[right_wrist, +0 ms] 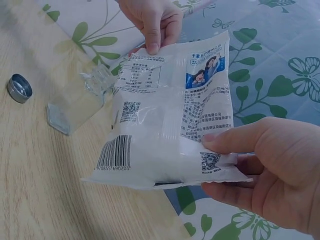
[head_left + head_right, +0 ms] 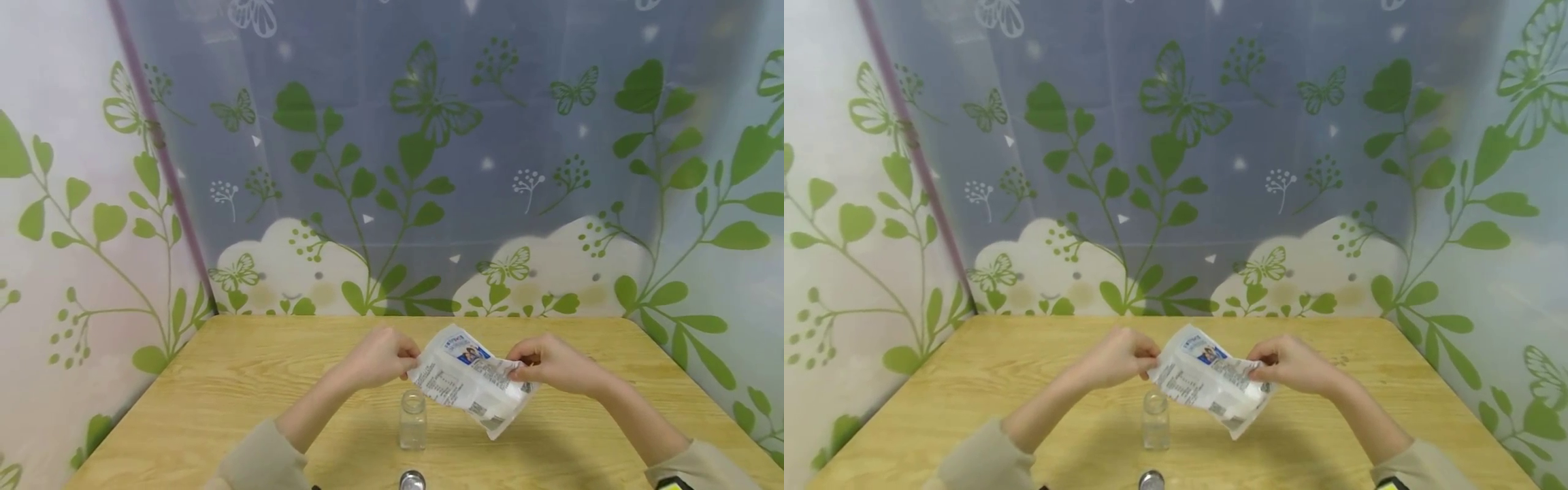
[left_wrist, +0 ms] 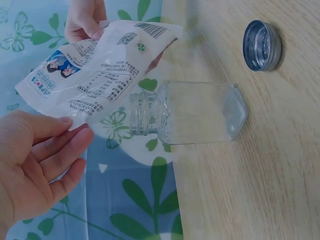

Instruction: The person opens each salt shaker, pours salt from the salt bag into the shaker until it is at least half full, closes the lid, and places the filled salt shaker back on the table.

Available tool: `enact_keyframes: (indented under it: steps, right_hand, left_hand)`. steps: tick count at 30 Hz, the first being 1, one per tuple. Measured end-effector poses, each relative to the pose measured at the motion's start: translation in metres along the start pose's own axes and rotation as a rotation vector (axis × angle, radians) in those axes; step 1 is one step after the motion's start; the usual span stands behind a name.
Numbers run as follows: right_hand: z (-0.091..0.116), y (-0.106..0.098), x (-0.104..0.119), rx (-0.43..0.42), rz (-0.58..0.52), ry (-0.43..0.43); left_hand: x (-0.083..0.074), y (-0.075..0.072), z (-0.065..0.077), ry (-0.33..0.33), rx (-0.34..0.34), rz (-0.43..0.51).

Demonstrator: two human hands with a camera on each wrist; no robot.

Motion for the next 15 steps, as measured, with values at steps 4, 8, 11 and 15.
enact_keyframes:
  steps: [4, 8, 11, 15]
  right_hand:
    - [-0.001, 0.000, 0.002, 0.000, 0.011, -0.008]
    - [-0.002, -0.002, 0.004, 0.004, 0.027, -0.013]
    - [-0.004, -0.002, 0.005, 0.013, 0.044, -0.016]
    - [-0.008, 0.000, 0.007, 0.020, 0.078, -0.029]
  left_hand:
    - [0.000, -0.001, 0.001, 0.009, -0.023, -0.013]
    - [0.001, -0.001, 0.003, 0.005, -0.032, -0.016]
    - [0.002, -0.001, 0.006, 0.009, -0.035, -0.008]
    - [0.005, -0.001, 0.010, 0.019, -0.040, 0.008]
Point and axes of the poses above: each hand's wrist, its own z-axis away from the middle knuckle, its own y-axis out of the palm, x = y × z, the point moved 7 cm from there along -z, towards the middle knuckle, and after that the axes turned 14 degrees about -y, right-handed, at the moved point
